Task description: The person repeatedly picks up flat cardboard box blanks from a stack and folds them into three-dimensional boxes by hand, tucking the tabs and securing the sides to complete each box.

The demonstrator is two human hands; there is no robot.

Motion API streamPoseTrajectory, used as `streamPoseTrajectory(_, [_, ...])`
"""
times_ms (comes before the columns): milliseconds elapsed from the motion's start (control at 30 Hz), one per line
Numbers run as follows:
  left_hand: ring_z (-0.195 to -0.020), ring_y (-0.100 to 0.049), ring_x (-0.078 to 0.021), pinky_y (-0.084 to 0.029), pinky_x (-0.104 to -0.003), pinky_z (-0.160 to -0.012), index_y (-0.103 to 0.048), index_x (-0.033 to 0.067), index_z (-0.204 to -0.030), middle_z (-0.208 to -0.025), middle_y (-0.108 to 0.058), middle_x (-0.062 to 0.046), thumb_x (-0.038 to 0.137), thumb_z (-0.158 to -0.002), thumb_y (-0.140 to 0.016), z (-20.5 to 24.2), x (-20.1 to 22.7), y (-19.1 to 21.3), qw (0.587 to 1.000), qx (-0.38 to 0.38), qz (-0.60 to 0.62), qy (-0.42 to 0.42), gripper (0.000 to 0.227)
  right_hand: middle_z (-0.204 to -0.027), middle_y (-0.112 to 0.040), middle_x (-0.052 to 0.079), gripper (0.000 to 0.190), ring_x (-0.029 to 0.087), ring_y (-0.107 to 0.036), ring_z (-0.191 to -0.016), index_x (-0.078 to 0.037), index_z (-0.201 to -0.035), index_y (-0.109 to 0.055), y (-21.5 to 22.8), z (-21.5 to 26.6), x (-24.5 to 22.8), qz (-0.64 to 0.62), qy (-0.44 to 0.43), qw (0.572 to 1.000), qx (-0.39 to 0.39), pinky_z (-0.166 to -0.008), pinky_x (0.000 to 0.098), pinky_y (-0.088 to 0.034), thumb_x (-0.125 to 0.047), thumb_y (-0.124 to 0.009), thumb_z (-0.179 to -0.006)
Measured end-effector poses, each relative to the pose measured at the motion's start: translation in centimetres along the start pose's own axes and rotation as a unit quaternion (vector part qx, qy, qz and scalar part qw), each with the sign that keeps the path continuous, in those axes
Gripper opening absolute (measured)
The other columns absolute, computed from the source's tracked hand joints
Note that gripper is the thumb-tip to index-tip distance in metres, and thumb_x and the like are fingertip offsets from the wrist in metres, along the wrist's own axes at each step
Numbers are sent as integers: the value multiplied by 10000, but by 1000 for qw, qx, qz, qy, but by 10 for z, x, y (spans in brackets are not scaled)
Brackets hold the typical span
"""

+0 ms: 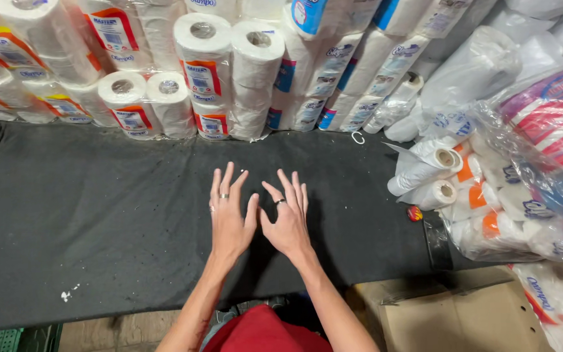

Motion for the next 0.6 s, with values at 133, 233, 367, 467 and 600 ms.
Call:
streamPoseTrajectory(133, [-1557, -278, -367, -234, -496, -1258, -558, 163, -1480, -1694, -337, -121, 234, -930, -683, 21, 13, -24, 899, 15, -383, -213, 568, -1643, -358, 195, 593, 409, -213, -1568, -78, -1443, -576, -1, 7, -13, 230, 77, 970, -5, -1266, 583, -135, -227, -751, -897])
streamPoseTrajectory(233, [-1564, -276, -357, -232, -488, -1262, -565, 155, -1447, -1693, -339, -115, 252, -947, -659, 33, 6, -34, 911, -26, -361, -198, 519, -1630, -371, 180, 602, 400, -219, -1570, -87, -1460, -552, 0, 13, 17, 219, 33, 974, -51, -1276, 566, -147, -275, -727, -916])
streamPoseTrajectory(367, [-1515, -362, -362, -348, -468, -1214, -557, 191, -1412, -1620, -418, -101, 231, -951, -632, 75, -15, -45, 928, -126, -284, -206, 468, -1570, -454, 112, 551, 344, -292, -1557, -143, -1457, -557, 9, 46, 82, 179, -70, 973, -130, -1289, 522, -172, -327, -689, -954])
streamPoseTrajectory(467, [-1227, -554, -282, -508, -434, -928, -581, 113, -1331, -1360, -612, -48, 164, -1024, -521, 136, -36, -60, 922, -332, -81, -182, 317, -1539, -496, 118, 488, 333, -350, -1508, -110, -1414, -564, 33, 85, 148, 145, -88, 979, -109, -1249, 511, -196, -252, -666, -959])
streamPoseTrajectory(600, [-873, -717, -142, -526, -312, -785, -711, 286, -1136, -1036, -768, 105, 295, -997, -555, 247, -138, -96, 895, -433, -9, -103, 210, -1387, -566, 36, 409, 287, -519, -1307, -165, -1298, -631, 123, 135, 234, 219, -173, 960, 33, -1084, 484, -371, -289, -689, -912])
Point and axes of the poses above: each hand's wrist, its own z-axis away from the middle knuckle, its own y-axis out of the back of the hand, x = y × z, the point moved 9 cm from there along -z, towards the middle knuckle
